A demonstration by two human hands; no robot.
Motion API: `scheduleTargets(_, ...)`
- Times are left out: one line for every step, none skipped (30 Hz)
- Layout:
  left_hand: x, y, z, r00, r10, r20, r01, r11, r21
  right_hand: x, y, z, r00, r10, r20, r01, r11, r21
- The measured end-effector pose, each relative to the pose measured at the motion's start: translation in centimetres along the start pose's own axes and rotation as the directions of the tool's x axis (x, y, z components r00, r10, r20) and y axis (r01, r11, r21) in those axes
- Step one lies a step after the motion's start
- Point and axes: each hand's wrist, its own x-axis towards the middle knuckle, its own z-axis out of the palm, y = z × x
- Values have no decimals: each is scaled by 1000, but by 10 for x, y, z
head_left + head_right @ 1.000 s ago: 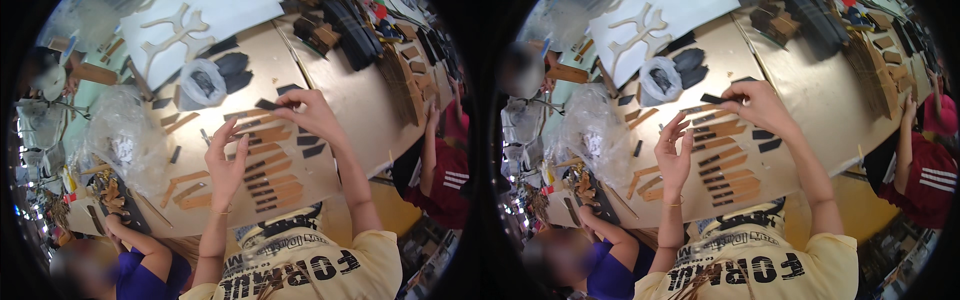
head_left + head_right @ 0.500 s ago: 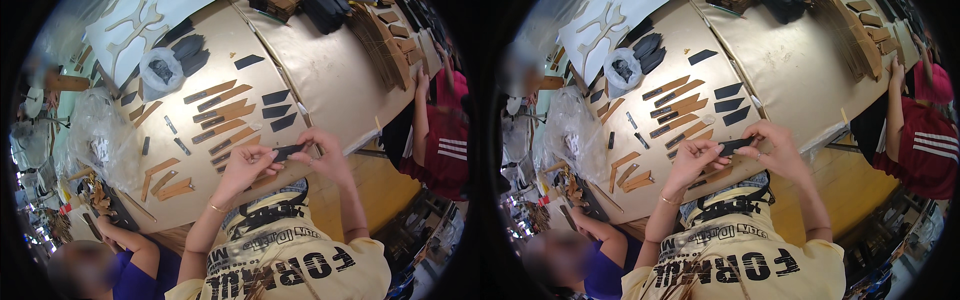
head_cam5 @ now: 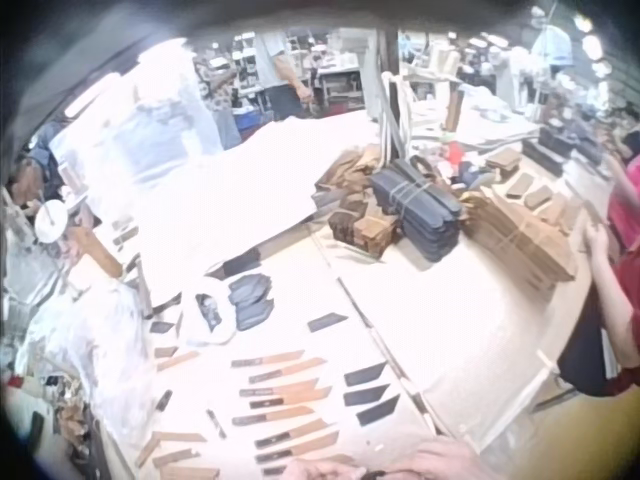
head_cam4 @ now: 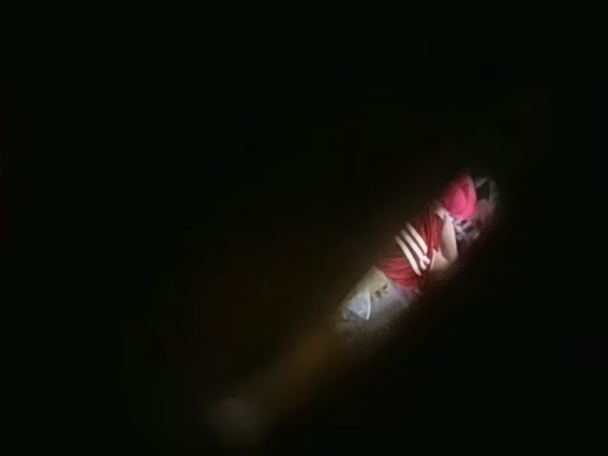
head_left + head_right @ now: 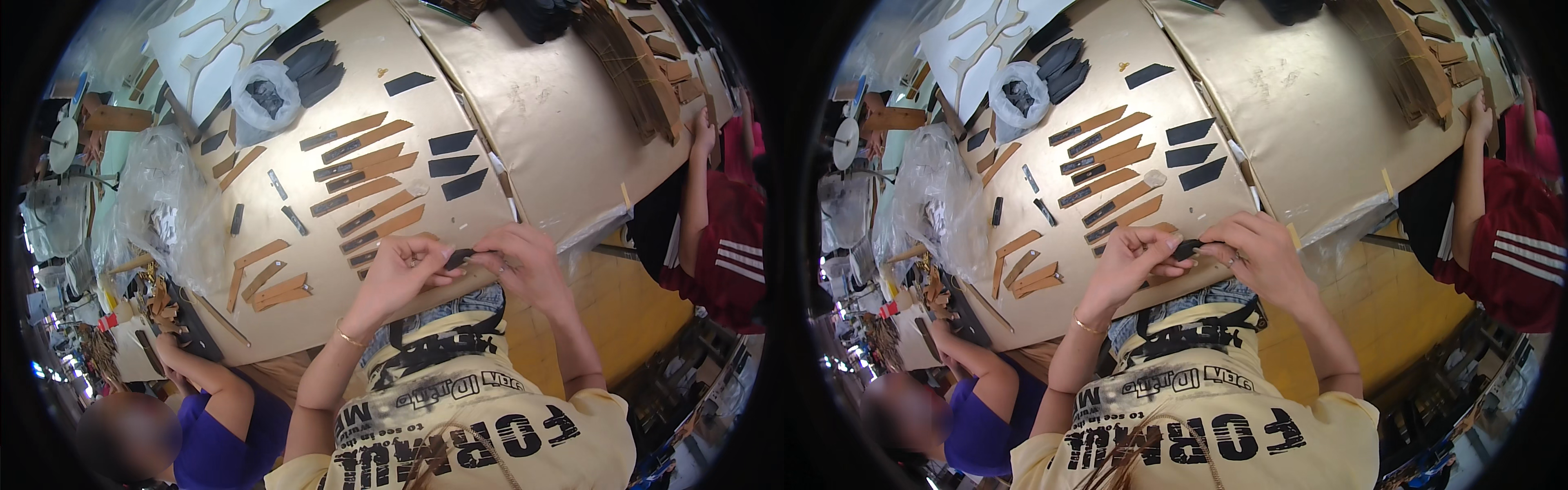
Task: The person assembles small craft components by hand at a workbench. They pick up small black rectangular pieces and attach them to light brown wooden strips, then place the assembled units on the table. The person repeats this process multiple times, handling the parts one at a time.
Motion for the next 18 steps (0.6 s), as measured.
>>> scheduleTargets(1,0,-1,1000,-17,15,17,999,-29,-1,0,0,999,-26,-22,26,999,-21)
scheduleTargets(1,0,-1,999,-28,27,30,998,-50,-3,0,-1,999,-39,-22,38,999,-27)
scheduleTargets(2,0,-2,998,-40,40,43,997,-70,-5,1,-2,999,-49,-20,49,998,-33)
scheduleTargets(2,0,-2,997,-62,44,65,995,-75,-7,2,-3,998,-60,-19,59,998,-35)
scheduleTargets(2,-1,-1,997,-57,52,61,996,-71,-8,3,-4,998,-69,-9,69,997,-44)
scheduleTargets(1,-2,-1,997,-62,51,65,997,-52,-9,4,-4,997,-78,0,78,996,-48)
scheduleTargets(0,-2,0,997,-70,43,71,997,-21,-10,6,-4,996,-88,8,88,995,-48)
scheduleTargets(-1,-2,2,997,-57,44,57,998,-6,-11,7,-4,996,-91,6,91,994,-55)
scheduleTargets(-2,-2,3,998,-46,41,46,999,21,-13,8,-3,996,-94,2,94,994,-60)
scheduleTargets(-3,-1,4,999,-35,39,33,998,49,-14,8,-4,995,-97,-3,97,993,-65)
scheduleTargets(-3,0,5,998,-44,36,42,998,56,-14,9,-4,993,-119,-8,117,989,-86)
scheduleTargets(-3,1,6,998,-52,33,49,997,64,-15,9,-5,990,-141,-13,139,984,-107)
scheduleTargets(-3,2,7,998,-62,28,59,995,80,-16,10,-5,987,-158,-13,155,980,-127)
scheduleTargets(-3,3,8,998,-60,25,58,995,84,-17,9,-6,984,-175,-15,171,975,-139)
scheduleTargets(-3,4,9,998,-62,20,60,994,96,-17,9,-6,982,-186,-14,182,972,-150)
scheduleTargets(-3,4,11,998,-59,14,57,992,109,-18,9,-6,978,-209,-22,203,967,-151)
scheduleTargets(-3,4,12,999,-51,11,49,992,113,-19,10,-7,984,-176,14,176,973,-149)
scheduleTargets(-3,3,15,999,-40,10,39,992,120,-20,10,-9,987,-153,40,157,978,-137)
